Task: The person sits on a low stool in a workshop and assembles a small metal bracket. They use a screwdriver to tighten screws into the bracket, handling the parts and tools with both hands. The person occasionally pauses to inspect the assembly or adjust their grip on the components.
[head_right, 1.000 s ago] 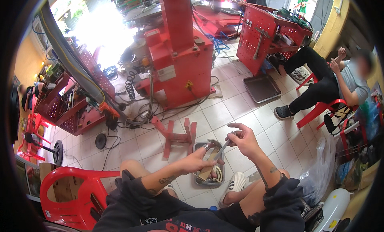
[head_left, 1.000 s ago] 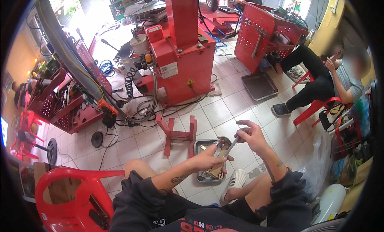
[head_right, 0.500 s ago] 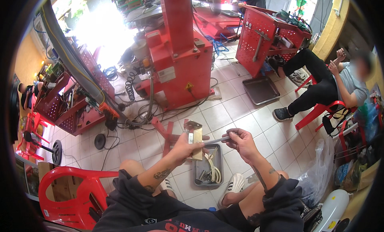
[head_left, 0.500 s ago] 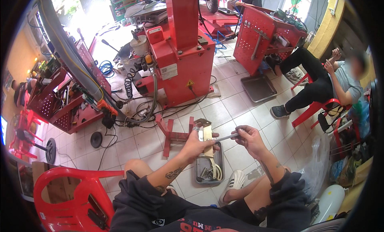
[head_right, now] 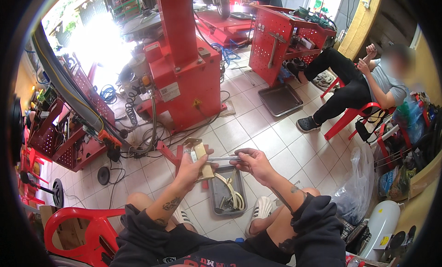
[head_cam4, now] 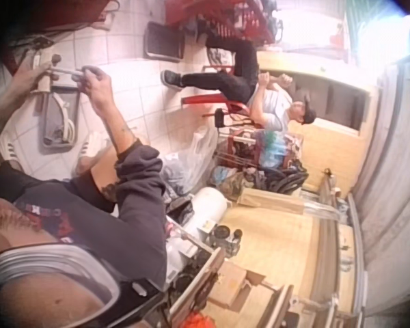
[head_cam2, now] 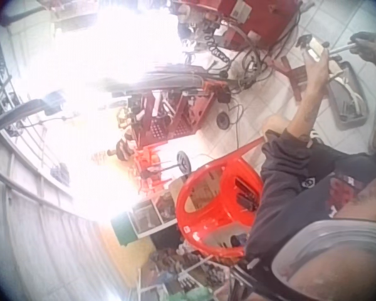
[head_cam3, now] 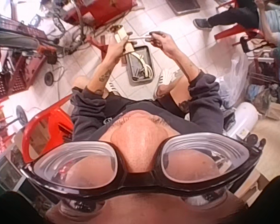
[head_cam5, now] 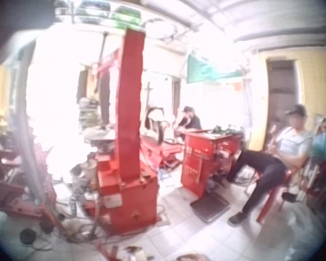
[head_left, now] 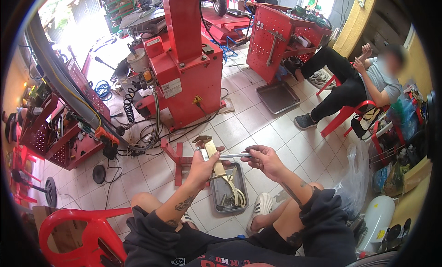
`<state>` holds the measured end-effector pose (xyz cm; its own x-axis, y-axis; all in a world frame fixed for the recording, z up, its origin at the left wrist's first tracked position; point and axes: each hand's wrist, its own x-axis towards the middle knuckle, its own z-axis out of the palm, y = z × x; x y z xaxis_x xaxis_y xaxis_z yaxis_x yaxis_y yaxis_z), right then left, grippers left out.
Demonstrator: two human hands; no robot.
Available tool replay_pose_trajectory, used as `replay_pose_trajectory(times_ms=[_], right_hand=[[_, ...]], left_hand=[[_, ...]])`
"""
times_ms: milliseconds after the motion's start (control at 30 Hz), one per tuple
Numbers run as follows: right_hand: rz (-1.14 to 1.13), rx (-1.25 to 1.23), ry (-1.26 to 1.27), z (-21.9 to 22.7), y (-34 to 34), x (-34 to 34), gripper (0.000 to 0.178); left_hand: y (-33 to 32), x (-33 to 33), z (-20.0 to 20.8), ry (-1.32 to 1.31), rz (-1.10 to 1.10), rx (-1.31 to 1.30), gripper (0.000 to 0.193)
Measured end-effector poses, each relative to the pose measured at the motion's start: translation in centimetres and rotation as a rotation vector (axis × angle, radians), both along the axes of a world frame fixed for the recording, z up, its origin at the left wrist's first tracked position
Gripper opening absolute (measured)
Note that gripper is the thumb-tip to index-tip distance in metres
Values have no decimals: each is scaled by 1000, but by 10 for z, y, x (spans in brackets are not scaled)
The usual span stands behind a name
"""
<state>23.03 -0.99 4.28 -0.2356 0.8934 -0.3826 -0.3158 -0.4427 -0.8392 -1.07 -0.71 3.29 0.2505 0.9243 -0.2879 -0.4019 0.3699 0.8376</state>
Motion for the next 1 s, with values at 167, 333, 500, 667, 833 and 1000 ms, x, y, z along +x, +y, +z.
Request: replay_pose_trajectory(times_ms=[167,333,500,667,833,1000], right_hand=[[52,7,-91,5,-2,-3,28],[77,69,-256,7,-3,0,27],[-20,162,-337,5,6,8,26],[-24,244,-408,-6,14,9,22],[-148,276,-292,-20,12,14,20],[-130,191,-291,-14,13,13,24]], left_hand=[[1,0,2,32,55,4,37],[-1,1,2,55,-22,-15,42],[-13,10,4,97,-371,-65,49],[-28,25,-10,-41,-652,-65,53],[-14,17,-6,21,-414,-139,48],[-4,11,2,30,-387,-146,53]])
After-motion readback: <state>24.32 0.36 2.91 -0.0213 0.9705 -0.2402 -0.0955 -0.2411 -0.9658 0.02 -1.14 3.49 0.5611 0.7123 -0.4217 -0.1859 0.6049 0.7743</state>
